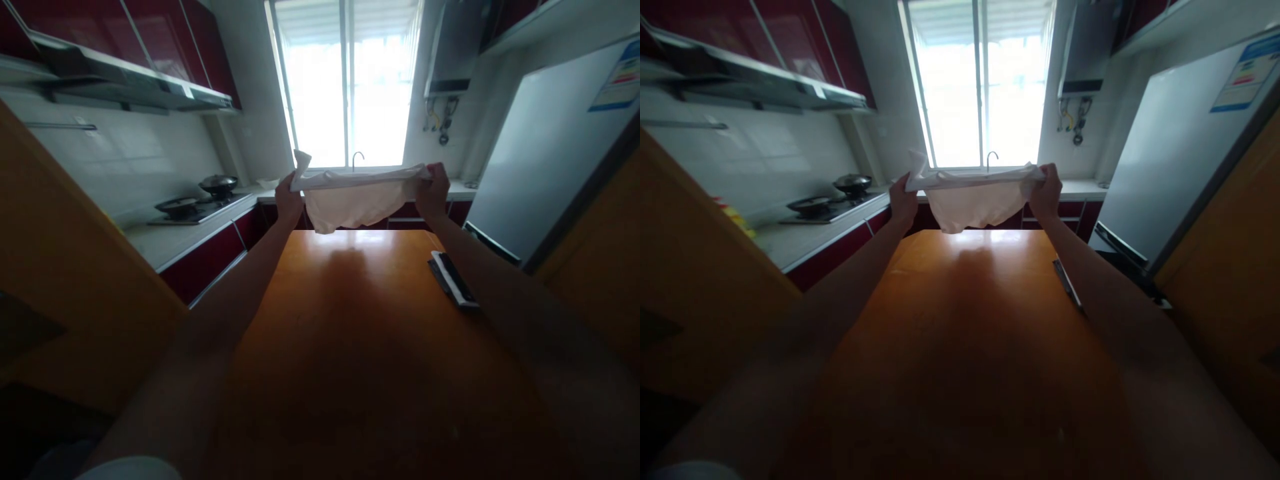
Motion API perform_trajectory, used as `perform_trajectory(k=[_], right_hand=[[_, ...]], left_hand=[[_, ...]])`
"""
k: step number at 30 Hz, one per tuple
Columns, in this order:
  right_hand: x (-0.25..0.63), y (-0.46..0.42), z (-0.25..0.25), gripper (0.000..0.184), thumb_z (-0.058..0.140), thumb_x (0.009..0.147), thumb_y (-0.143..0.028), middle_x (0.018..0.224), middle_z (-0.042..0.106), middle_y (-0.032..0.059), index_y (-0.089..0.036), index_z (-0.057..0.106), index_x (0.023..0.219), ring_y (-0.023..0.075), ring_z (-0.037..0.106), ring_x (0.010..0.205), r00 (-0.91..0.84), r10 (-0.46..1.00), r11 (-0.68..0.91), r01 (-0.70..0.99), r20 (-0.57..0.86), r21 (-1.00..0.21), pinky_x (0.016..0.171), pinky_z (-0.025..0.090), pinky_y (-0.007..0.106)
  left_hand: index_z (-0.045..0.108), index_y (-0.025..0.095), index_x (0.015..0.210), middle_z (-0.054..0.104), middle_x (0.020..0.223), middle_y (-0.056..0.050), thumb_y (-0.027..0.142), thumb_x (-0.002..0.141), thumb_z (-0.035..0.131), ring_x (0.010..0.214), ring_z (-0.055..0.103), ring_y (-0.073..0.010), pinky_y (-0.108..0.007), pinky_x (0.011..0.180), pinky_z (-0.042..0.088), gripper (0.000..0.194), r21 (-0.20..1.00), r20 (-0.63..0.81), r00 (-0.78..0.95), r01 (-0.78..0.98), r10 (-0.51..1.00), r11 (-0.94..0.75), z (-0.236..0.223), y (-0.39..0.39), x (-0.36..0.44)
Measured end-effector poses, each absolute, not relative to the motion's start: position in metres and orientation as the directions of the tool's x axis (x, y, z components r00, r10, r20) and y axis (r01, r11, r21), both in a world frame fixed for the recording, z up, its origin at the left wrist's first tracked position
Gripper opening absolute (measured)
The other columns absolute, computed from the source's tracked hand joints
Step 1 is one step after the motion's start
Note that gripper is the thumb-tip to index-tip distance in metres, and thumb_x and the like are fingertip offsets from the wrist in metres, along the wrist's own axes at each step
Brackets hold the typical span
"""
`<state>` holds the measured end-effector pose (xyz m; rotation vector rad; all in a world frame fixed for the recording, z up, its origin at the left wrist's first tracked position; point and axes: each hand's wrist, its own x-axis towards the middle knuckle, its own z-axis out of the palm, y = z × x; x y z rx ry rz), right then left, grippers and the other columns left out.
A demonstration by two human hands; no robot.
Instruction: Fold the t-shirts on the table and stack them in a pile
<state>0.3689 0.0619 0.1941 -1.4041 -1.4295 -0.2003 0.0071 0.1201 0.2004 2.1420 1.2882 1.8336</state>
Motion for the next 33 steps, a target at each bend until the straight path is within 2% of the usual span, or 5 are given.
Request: perform_trajectory(k=[5, 13, 19, 26, 33], right_hand=[[0.369, 0.015, 0.12, 0.046, 0.034, 0.1, -0.02, 0.142, 0.057, 0.0075, -0.026, 0.045, 0.144, 0.027, 0.048, 0.127, 0.021, 0.75, 0.359, 0.827, 0.662, -0.433, 0.099, 0.038, 0.038], [0.366, -0.058, -0.042, 0.029, 0.045, 0.082, -0.005, 0.103, 0.069, 0.0077, -0.019, 0.065, 0.099, 0.0221, 0.062, 0.099, -0.262, 0.909, 0.389, 0.813, 0.324, -0.433, 0.091, 0.046, 0.033], [0.369, -0.082, -0.062, 0.048, 0.048, 0.073, 0.003, 0.122, 0.062, 0.0071, -0.022, 0.066, 0.11, 0.0226, 0.057, 0.118, -0.35, 0.898, 0.429, 0.831, 0.265, -0.355, 0.103, 0.042, 0.035], [0.368, -0.098, -0.056, 0.039, 0.05, 0.081, -0.005, 0.119, 0.064, 0.0089, -0.022, 0.072, 0.109, 0.0247, 0.06, 0.112, -0.329, 0.925, 0.374, 0.878, 0.191, -0.298, 0.1, 0.045, 0.037], [0.387, -0.116, -0.06, 0.047, 0.061, 0.081, -0.029, 0.13, 0.059, 0.0122, -0.018, 0.067, 0.126, 0.0267, 0.062, 0.113, -0.253, 0.935, 0.354, 0.68, 0.248, -0.642, 0.097, 0.05, 0.038]], left_hand=[[0.065, 0.009, 0.126, 0.068, 0.129, -0.013, 0.015, 0.096, 0.047, 0.127, 0.057, -0.0258, -0.043, 0.111, 0.041, 0.035, 0.523, 0.748, 0.009, 0.607, 0.664, -0.598, 0.116, 0.081, -0.02], [0.077, 0.017, 0.103, 0.069, 0.124, -0.012, 0.027, 0.072, 0.072, 0.121, 0.061, -0.0315, -0.04, 0.108, 0.047, 0.033, 0.568, 0.267, 0.302, 0.718, 0.915, -0.403, -0.043, -0.015, -0.055], [0.075, 0.017, 0.11, 0.059, 0.134, -0.014, 0.043, 0.055, 0.088, 0.13, 0.052, -0.0347, -0.04, 0.112, 0.041, 0.062, 0.529, 0.211, 0.345, 0.747, 0.915, -0.404, -0.05, -0.026, -0.066], [0.072, 0.018, 0.102, 0.067, 0.088, -0.006, 0.036, 0.076, 0.073, 0.09, 0.065, -0.0248, -0.034, 0.088, 0.05, 0.031, 0.536, 0.191, 0.112, 0.82, 0.975, -0.199, -0.054, -0.028, -0.033], [0.061, 0.017, 0.091, 0.067, 0.082, -0.003, 0.024, 0.086, 0.051, 0.075, 0.065, -0.0186, -0.025, 0.067, 0.05, 0.013, 0.654, 0.183, -0.093, 0.755, 0.979, -0.051, -0.053, -0.03, -0.058]])
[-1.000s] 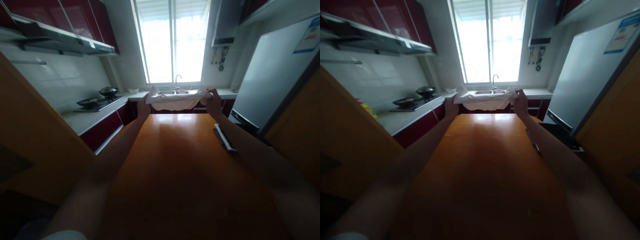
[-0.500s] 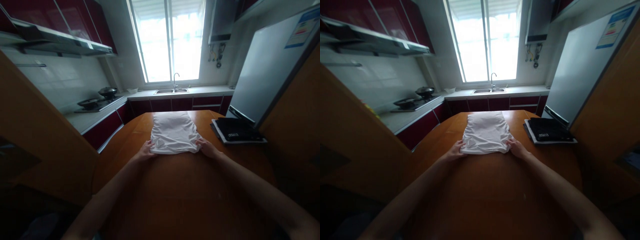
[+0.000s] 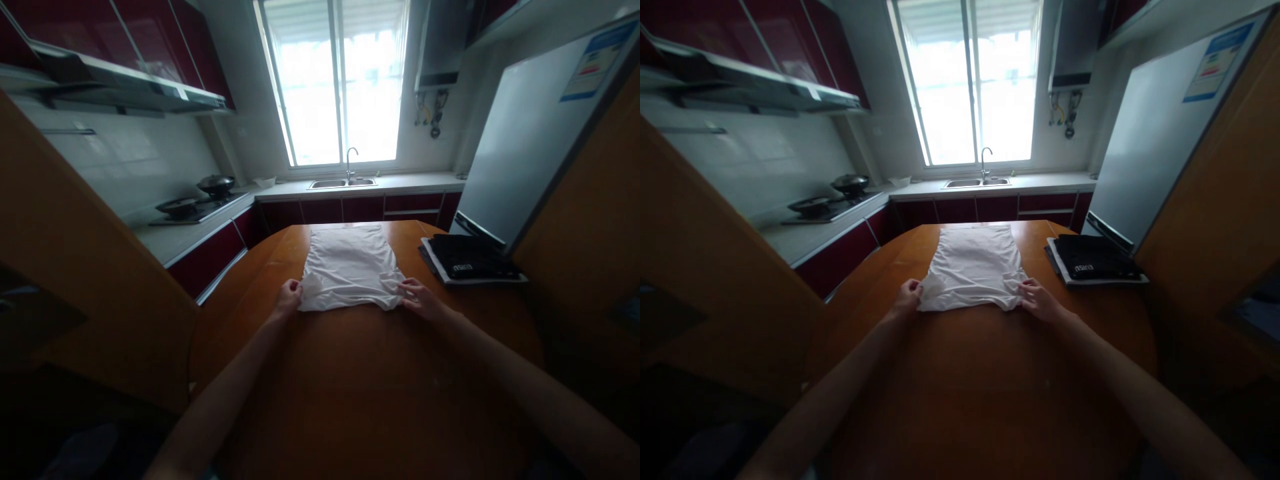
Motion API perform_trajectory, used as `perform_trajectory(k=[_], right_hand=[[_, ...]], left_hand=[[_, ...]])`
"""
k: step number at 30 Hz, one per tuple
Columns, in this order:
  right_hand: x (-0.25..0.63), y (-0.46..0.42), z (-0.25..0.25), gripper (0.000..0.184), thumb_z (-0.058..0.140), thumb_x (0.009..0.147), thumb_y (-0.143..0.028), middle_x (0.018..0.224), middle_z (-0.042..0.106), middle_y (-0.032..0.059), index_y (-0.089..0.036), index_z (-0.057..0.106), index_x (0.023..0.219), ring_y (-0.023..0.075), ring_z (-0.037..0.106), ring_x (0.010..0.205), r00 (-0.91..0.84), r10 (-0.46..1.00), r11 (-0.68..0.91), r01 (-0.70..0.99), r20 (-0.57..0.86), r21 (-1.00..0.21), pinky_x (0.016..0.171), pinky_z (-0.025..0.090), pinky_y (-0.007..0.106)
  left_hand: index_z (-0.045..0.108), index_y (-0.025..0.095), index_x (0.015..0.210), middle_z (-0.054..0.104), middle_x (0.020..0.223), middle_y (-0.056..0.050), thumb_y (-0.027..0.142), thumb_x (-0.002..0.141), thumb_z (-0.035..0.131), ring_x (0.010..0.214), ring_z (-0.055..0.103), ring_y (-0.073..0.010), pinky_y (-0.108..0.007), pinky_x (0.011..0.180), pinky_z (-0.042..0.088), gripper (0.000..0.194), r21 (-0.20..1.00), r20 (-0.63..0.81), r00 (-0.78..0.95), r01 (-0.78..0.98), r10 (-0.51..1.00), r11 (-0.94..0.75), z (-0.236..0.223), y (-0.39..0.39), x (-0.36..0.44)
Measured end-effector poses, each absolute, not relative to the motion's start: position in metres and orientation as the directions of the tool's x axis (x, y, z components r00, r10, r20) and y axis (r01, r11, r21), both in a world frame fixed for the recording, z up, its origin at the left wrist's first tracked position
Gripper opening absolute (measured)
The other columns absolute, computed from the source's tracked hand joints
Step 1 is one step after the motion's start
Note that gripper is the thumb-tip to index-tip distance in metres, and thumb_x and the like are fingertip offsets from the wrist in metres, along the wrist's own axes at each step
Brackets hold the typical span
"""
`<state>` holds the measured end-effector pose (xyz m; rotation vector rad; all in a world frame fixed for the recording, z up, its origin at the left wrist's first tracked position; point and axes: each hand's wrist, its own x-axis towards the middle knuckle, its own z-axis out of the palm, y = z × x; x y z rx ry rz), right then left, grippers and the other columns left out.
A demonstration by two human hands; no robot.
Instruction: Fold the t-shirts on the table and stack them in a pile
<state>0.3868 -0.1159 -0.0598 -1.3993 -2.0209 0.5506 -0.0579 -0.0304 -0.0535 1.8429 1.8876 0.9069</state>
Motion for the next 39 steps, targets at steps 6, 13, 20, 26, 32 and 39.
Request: perform_trajectory(k=[6, 13, 20, 26, 32, 39], right_hand=[[0.424, -0.123, -0.071, 0.054, 0.047, 0.083, -0.031, 0.114, 0.067, 0.017, -0.009, 0.063, 0.13, 0.0334, 0.064, 0.108, 0.385, 0.914, -0.139, 0.593, 0.128, -0.793, 0.09, 0.053, 0.043], [0.386, -0.153, -0.07, 0.04, 0.057, 0.084, -0.026, 0.128, 0.057, 0.0179, -0.016, 0.067, 0.122, 0.0339, 0.051, 0.123, 0.113, 0.878, 0.14, 0.868, 0.465, -0.476, 0.109, 0.039, 0.044], [0.326, -0.157, -0.066, 0.016, 0.055, 0.094, -0.018, 0.108, 0.065, 0.0081, -0.022, 0.07, 0.097, 0.0261, 0.056, 0.104, -0.33, 0.871, 0.419, 0.885, 0.364, -0.201, 0.096, 0.038, 0.041], [0.336, -0.151, -0.061, 0.024, 0.044, 0.102, -0.019, 0.097, 0.066, 0.0066, -0.019, 0.065, 0.092, 0.0226, 0.057, 0.096, -0.3, 0.841, 0.434, 0.871, 0.45, -0.231, 0.091, 0.036, 0.036], [0.342, -0.152, -0.064, 0.031, 0.037, 0.103, -0.018, 0.097, 0.066, 0.0081, -0.019, 0.065, 0.09, 0.0237, 0.057, 0.098, -0.31, 0.848, 0.431, 0.875, 0.43, -0.219, 0.089, 0.037, 0.036], [0.329, -0.161, -0.067, 0.03, 0.047, 0.1, -0.022, 0.128, 0.062, 0.0122, -0.021, 0.063, 0.126, 0.0272, 0.052, 0.116, -0.304, 0.832, 0.415, 0.896, 0.464, -0.158, 0.099, 0.034, 0.041]], left_hand=[[0.057, 0.016, 0.105, 0.063, 0.085, -0.006, 0.02, 0.082, 0.05, 0.078, 0.065, -0.0237, -0.035, 0.072, 0.054, 0.024, 0.666, 0.2, -0.281, 0.742, 0.939, 0.08, -0.049, -0.053, -0.122], [0.057, 0.019, 0.13, 0.058, 0.128, -0.015, 0.015, 0.086, 0.051, 0.124, 0.051, -0.0318, -0.046, 0.11, 0.036, 0.044, 0.28, 0.537, 0.179, 0.884, 0.824, -0.374, -0.041, -0.088, -0.098], [0.059, 0.019, 0.134, 0.068, 0.118, -0.011, 0.03, 0.09, 0.064, 0.113, 0.061, -0.029, -0.042, 0.101, 0.046, 0.046, 0.315, 0.288, 0.456, 0.785, 0.842, -0.533, -0.049, -0.086, -0.03], [0.074, 0.018, 0.108, 0.068, 0.092, -0.006, 0.02, 0.09, 0.058, 0.083, 0.066, -0.02, -0.033, 0.084, 0.054, 0.023, 0.491, 0.31, 0.459, 0.673, 0.833, -0.554, -0.056, -0.075, -0.029], [0.073, 0.022, 0.11, 0.067, 0.108, -0.008, 0.025, 0.085, 0.07, 0.101, 0.065, -0.0248, -0.039, 0.095, 0.051, 0.025, 0.445, 0.35, 0.477, 0.672, 0.806, -0.591, -0.06, -0.072, -0.028], [0.069, 0.021, 0.092, 0.067, 0.108, -0.006, 0.013, 0.088, 0.057, 0.103, 0.062, -0.0227, -0.038, 0.095, 0.05, 0.015, 0.388, 0.347, 0.585, 0.622, 0.733, -0.68, -0.051, -0.078, -0.02]])
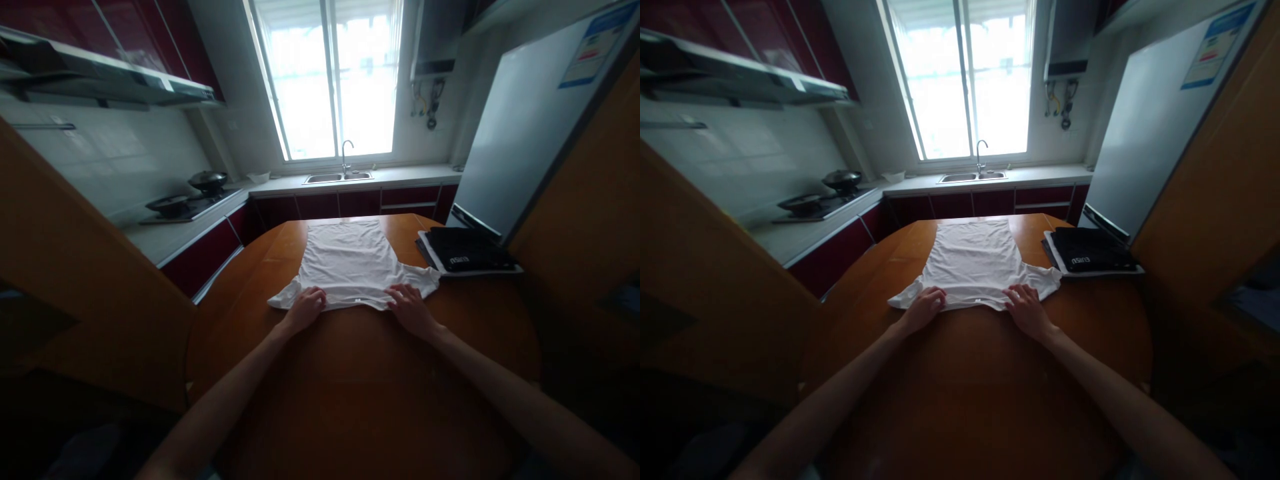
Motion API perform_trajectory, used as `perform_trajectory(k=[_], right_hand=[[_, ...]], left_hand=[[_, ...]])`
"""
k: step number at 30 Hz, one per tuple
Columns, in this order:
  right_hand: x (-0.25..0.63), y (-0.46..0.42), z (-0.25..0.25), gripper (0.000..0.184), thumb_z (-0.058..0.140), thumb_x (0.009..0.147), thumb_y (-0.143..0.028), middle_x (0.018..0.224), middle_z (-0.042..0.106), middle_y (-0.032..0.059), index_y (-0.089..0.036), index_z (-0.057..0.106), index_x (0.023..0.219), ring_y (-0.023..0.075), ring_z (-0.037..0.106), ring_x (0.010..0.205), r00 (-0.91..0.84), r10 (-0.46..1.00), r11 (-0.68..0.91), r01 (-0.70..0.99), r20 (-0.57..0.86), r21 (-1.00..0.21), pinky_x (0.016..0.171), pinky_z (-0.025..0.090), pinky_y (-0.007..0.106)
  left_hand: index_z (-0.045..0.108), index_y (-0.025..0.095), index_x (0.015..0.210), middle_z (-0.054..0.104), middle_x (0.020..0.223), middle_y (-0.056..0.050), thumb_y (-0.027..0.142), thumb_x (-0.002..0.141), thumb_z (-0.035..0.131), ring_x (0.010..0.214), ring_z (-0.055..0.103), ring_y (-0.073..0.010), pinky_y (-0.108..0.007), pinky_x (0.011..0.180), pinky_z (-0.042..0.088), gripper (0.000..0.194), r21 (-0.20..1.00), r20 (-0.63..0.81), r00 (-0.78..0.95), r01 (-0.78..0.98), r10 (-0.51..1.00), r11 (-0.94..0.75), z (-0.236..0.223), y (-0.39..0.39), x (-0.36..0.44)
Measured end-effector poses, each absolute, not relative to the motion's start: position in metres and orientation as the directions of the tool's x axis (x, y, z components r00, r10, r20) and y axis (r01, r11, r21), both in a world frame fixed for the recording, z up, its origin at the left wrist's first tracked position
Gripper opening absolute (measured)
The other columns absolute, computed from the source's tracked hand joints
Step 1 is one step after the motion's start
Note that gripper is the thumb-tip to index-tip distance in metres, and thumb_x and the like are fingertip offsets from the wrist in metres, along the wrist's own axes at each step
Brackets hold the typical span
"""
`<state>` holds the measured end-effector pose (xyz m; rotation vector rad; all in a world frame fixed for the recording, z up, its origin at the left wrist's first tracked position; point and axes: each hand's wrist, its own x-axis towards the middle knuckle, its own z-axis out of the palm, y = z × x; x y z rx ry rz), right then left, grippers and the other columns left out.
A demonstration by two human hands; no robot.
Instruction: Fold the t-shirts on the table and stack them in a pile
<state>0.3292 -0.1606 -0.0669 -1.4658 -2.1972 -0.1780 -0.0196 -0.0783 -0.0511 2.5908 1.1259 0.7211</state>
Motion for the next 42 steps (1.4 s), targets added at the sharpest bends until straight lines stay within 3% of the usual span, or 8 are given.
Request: perform_trajectory(k=[4, 9, 15, 21, 26, 34, 38, 42], right_hand=[[0.323, -0.167, -0.063, 0.024, 0.054, 0.097, -0.023, 0.135, 0.058, 0.0101, -0.026, 0.068, 0.117, 0.0286, 0.046, 0.127, -0.46, 0.792, 0.517, 0.855, 0.402, -0.038, 0.107, 0.027, 0.045], [0.321, -0.169, -0.057, 0.022, 0.049, 0.095, -0.012, 0.133, 0.059, 0.0115, -0.021, 0.07, 0.099, 0.0303, 0.044, 0.129, -0.498, 0.792, 0.527, 0.85, 0.354, 0.017, 0.109, 0.025, 0.048], [0.336, -0.184, -0.044, 0.032, 0.046, 0.088, -0.001, 0.137, 0.055, 0.0124, -0.02, 0.066, 0.105, 0.0285, 0.038, 0.134, -0.574, 0.76, 0.618, 0.784, 0.304, -0.064, 0.11, 0.027, 0.047], [0.335, -0.208, -0.038, 0.024, 0.05, 0.086, -0.002, 0.125, 0.059, 0.011, -0.019, 0.064, 0.095, 0.0265, 0.049, 0.117, -0.678, 0.709, 0.705, 0.69, 0.194, -0.162, 0.099, 0.039, 0.043], [0.328, -0.226, -0.033, 0.016, 0.051, 0.096, -0.015, 0.107, 0.064, 0.0071, -0.021, 0.065, 0.092, 0.0221, 0.055, 0.101, -0.713, 0.677, 0.731, 0.62, 0.184, -0.286, 0.096, 0.043, 0.039], [0.372, -0.173, -0.066, 0.034, 0.041, 0.095, -0.014, 0.117, 0.067, 0.0102, -0.02, 0.067, 0.115, 0.0246, 0.059, 0.11, -0.191, 0.866, 0.384, 0.844, 0.461, -0.373, 0.1, 0.046, 0.041], [0.416, -0.154, -0.087, 0.037, 0.04, 0.093, -0.015, 0.121, 0.067, 0.0114, -0.019, 0.071, 0.112, 0.026, 0.058, 0.116, 0.028, 0.872, 0.165, 0.923, 0.49, -0.348, 0.104, 0.045, 0.042], [0.439, -0.159, -0.092, 0.036, 0.041, 0.096, -0.025, 0.13, 0.065, 0.0127, -0.018, 0.074, 0.111, 0.0289, 0.057, 0.119, 0.093, 0.911, 0.035, 0.954, 0.402, -0.299, 0.1, 0.047, 0.042]], left_hand=[[0.067, 0.026, 0.118, 0.063, 0.116, -0.006, 0.01, 0.089, 0.056, 0.106, 0.059, -0.0228, -0.04, 0.098, 0.049, 0.034, 0.252, 0.335, 0.683, 0.598, 0.649, -0.76, -0.047, -0.084, -0.019], [0.071, 0.024, 0.091, 0.058, 0.124, -0.006, 0.009, 0.087, 0.06, 0.116, 0.053, -0.0255, -0.044, 0.103, 0.046, 0.019, 0.134, 0.34, 0.714, 0.607, 0.611, -0.784, -0.044, -0.092, -0.02], [0.069, 0.025, 0.096, 0.058, 0.128, -0.005, 0.016, 0.089, 0.066, 0.123, 0.049, -0.0264, -0.045, 0.108, 0.04, 0.012, 0.113, 0.296, 0.775, 0.552, 0.559, -0.826, -0.033, -0.125, -0.032], [0.069, 0.023, 0.099, 0.064, 0.113, -0.005, 0.011, 0.091, 0.061, 0.104, 0.059, -0.0211, -0.035, 0.096, 0.046, 0.017, 0.08, 0.171, 0.854, 0.485, 0.491, -0.871, -0.027, -0.156, -0.035], [0.065, 0.024, 0.117, 0.068, 0.109, -0.005, 0.024, 0.099, 0.057, 0.1, 0.063, -0.0198, -0.032, 0.094, 0.048, 0.02, 0.2, 0.12, 0.886, 0.421, 0.449, -0.885, -0.018, -0.176, -0.039], [0.066, 0.024, 0.118, 0.066, 0.119, -0.01, 0.031, 0.096, 0.05, 0.112, 0.061, -0.0266, -0.042, 0.102, 0.047, 0.028, 0.285, 0.468, 0.325, 0.824, 0.822, -0.489, -0.043, -0.118, -0.081], [0.066, 0.02, 0.121, 0.068, 0.115, -0.011, 0.046, 0.084, 0.063, 0.107, 0.063, -0.0293, -0.042, 0.097, 0.05, 0.045, 0.353, 0.368, 0.244, 0.856, 0.897, -0.378, -0.053, -0.097, -0.114], [0.07, 0.02, 0.096, 0.073, 0.093, -0.007, 0.051, 0.082, 0.057, 0.087, 0.068, -0.025, -0.033, 0.08, 0.054, 0.037, 0.494, 0.239, 0.129, 0.837, 0.962, -0.235, -0.055, -0.093, -0.129]])
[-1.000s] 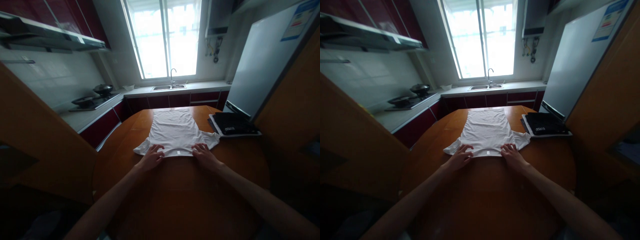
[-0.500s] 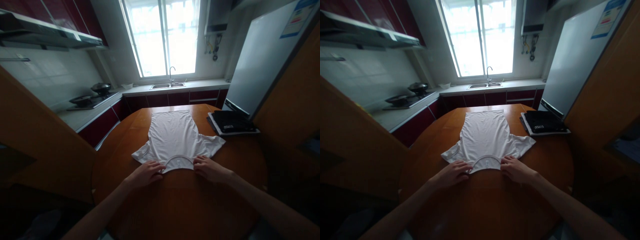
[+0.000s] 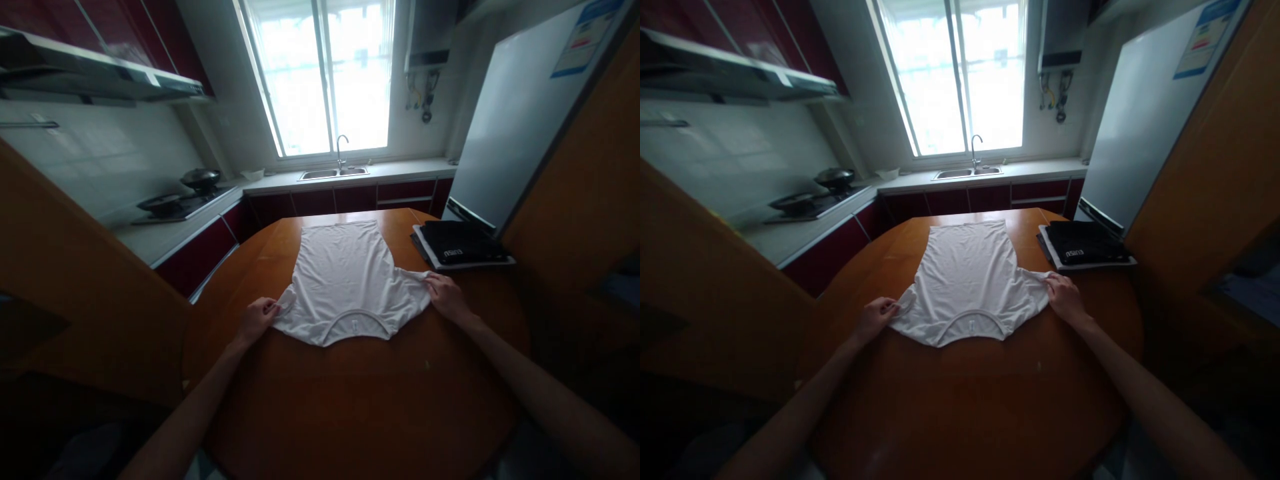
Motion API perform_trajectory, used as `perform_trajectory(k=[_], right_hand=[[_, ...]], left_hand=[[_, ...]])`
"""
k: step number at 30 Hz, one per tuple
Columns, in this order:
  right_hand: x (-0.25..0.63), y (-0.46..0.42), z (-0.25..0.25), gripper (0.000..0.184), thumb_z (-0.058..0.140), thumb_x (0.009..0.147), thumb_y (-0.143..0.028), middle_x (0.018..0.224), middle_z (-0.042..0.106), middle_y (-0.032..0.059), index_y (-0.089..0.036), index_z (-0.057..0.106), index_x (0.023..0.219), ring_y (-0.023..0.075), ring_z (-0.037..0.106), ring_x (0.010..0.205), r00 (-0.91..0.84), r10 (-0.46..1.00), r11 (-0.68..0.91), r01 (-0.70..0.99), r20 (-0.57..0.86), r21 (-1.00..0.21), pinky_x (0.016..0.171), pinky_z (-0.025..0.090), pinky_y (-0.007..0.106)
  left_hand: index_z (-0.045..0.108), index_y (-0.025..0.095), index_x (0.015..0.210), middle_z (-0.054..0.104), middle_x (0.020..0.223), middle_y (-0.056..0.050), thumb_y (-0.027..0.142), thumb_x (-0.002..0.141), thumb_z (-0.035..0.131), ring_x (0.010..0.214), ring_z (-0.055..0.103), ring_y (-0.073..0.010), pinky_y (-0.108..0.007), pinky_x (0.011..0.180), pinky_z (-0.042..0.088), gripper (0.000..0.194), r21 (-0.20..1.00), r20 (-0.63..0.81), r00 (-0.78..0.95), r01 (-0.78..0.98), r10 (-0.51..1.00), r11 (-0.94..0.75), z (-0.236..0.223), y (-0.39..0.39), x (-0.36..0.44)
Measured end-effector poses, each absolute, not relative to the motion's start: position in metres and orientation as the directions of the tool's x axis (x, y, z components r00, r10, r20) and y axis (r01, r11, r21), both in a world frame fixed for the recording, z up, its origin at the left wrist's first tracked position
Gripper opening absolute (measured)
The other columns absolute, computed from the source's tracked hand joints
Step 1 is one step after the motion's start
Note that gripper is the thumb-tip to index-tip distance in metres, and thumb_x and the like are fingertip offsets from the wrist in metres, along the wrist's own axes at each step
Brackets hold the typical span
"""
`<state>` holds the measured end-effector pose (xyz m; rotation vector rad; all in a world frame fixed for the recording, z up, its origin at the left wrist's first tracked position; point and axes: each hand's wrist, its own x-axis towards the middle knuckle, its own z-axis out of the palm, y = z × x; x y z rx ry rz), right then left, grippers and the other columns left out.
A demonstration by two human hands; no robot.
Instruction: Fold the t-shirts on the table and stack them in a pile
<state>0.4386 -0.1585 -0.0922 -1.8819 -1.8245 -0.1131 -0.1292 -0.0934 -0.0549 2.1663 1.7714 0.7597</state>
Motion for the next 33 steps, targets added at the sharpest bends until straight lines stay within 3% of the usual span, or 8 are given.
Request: perform_trajectory(k=[5, 9, 12, 16, 19, 23, 28, 33], right_hand=[[0.435, -0.175, -0.088, 0.036, 0.044, 0.097, -0.03, 0.132, 0.063, 0.0166, -0.016, 0.073, 0.115, 0.0325, 0.056, 0.119, 0.109, 0.933, -0.04, 0.978, 0.342, -0.203, 0.096, 0.047, 0.046], [0.42, -0.19, -0.079, 0.032, 0.049, 0.093, -0.022, 0.131, 0.062, 0.0148, -0.018, 0.071, 0.117, 0.0315, 0.053, 0.122, -0.027, 0.892, 0.13, 0.972, 0.452, -0.197, 0.1, 0.043, 0.047], [0.408, -0.199, -0.073, 0.027, 0.052, 0.095, -0.025, 0.123, 0.065, 0.0097, -0.025, 0.071, 0.114, 0.0279, 0.056, 0.116, -0.317, 0.867, 0.414, 0.887, 0.384, -0.203, 0.101, 0.042, 0.045], [0.399, -0.206, -0.065, 0.025, 0.048, 0.098, -0.023, 0.109, 0.067, 0.0089, -0.024, 0.071, 0.106, 0.0249, 0.061, 0.102, -0.447, 0.851, 0.508, 0.832, 0.274, -0.22, 0.092, 0.047, 0.04], [0.401, -0.216, -0.058, 0.026, 0.044, 0.099, -0.021, 0.101, 0.067, 0.0077, -0.022, 0.07, 0.098, 0.021, 0.064, 0.091, -0.448, 0.87, 0.493, 0.815, 0.207, -0.304, 0.081, 0.05, 0.032], [0.403, -0.223, -0.054, 0.023, 0.05, 0.099, -0.035, 0.099, 0.069, 0.0044, -0.024, 0.07, 0.098, 0.0175, 0.065, 0.078, -0.403, 0.897, 0.44, 0.78, 0.182, -0.444, 0.073, 0.052, 0.029], [0.402, -0.199, -0.072, 0.038, 0.043, 0.099, -0.035, 0.13, 0.064, 0.015, -0.019, 0.065, 0.126, 0.0284, 0.058, 0.122, -0.141, 0.913, 0.271, 0.912, 0.384, -0.309, 0.104, 0.046, 0.044], [0.409, -0.201, -0.107, 0.066, 0.037, 0.099, -0.051, 0.158, 0.04, 0.0198, -0.014, 0.04, 0.153, 0.0347, 0.032, 0.148, 0.003, 0.963, 0.038, 0.989, 0.271, -0.146, 0.116, 0.031, 0.056]], left_hand=[[0.066, 0.017, 0.096, 0.073, 0.09, -0.008, 0.039, 0.083, 0.051, 0.083, 0.069, -0.0236, -0.03, 0.073, 0.054, 0.03, 0.599, 0.183, -0.185, 0.8, 0.966, 0.039, -0.046, -0.085, -0.154], [0.066, 0.017, 0.098, 0.071, 0.095, -0.01, 0.034, 0.081, 0.056, 0.089, 0.068, -0.0264, -0.037, 0.083, 0.056, 0.026, 0.489, 0.223, -0.19, 0.87, 0.956, 0.059, -0.037, -0.088, -0.167], [0.068, 0.02, 0.108, 0.067, 0.109, -0.011, 0.037, 0.087, 0.055, 0.104, 0.064, -0.0282, -0.041, 0.097, 0.052, 0.03, 0.369, 0.403, 0.078, 0.898, 0.912, -0.24, -0.035, -0.107, -0.146], [0.07, 0.028, 0.117, 0.065, 0.118, -0.007, 0.039, 0.09, 0.063, 0.113, 0.06, -0.0248, -0.037, 0.103, 0.048, 0.03, 0.393, 0.193, 0.634, 0.649, 0.749, -0.651, -0.036, -0.141, -0.101], [0.071, 0.029, 0.119, 0.065, 0.116, -0.007, 0.037, 0.091, 0.066, 0.111, 0.059, -0.0239, -0.038, 0.103, 0.048, 0.029, 0.419, 0.139, 0.708, 0.591, 0.692, -0.689, -0.035, -0.16, -0.09], [0.072, 0.027, 0.117, 0.066, 0.116, -0.008, 0.039, 0.097, 0.056, 0.108, 0.062, -0.0223, -0.035, 0.099, 0.05, 0.028, 0.487, 0.108, 0.706, 0.576, 0.7, -0.656, -0.031, -0.159, -0.099], [0.067, 0.022, 0.126, 0.066, 0.128, -0.012, 0.04, 0.101, 0.042, 0.123, 0.058, -0.0255, -0.043, 0.109, 0.043, 0.039, 0.34, 0.321, 0.512, 0.723, 0.796, -0.602, -0.046, -0.116, -0.089], [0.048, 0.022, 0.15, 0.038, 0.16, -0.016, 0.05, 0.1, 0.041, 0.149, 0.03, -0.0379, -0.062, 0.114, 0.028, 0.058, 0.142, 0.168, 0.414, 0.888, 0.895, -0.437, -0.073, -0.107, -0.086]])
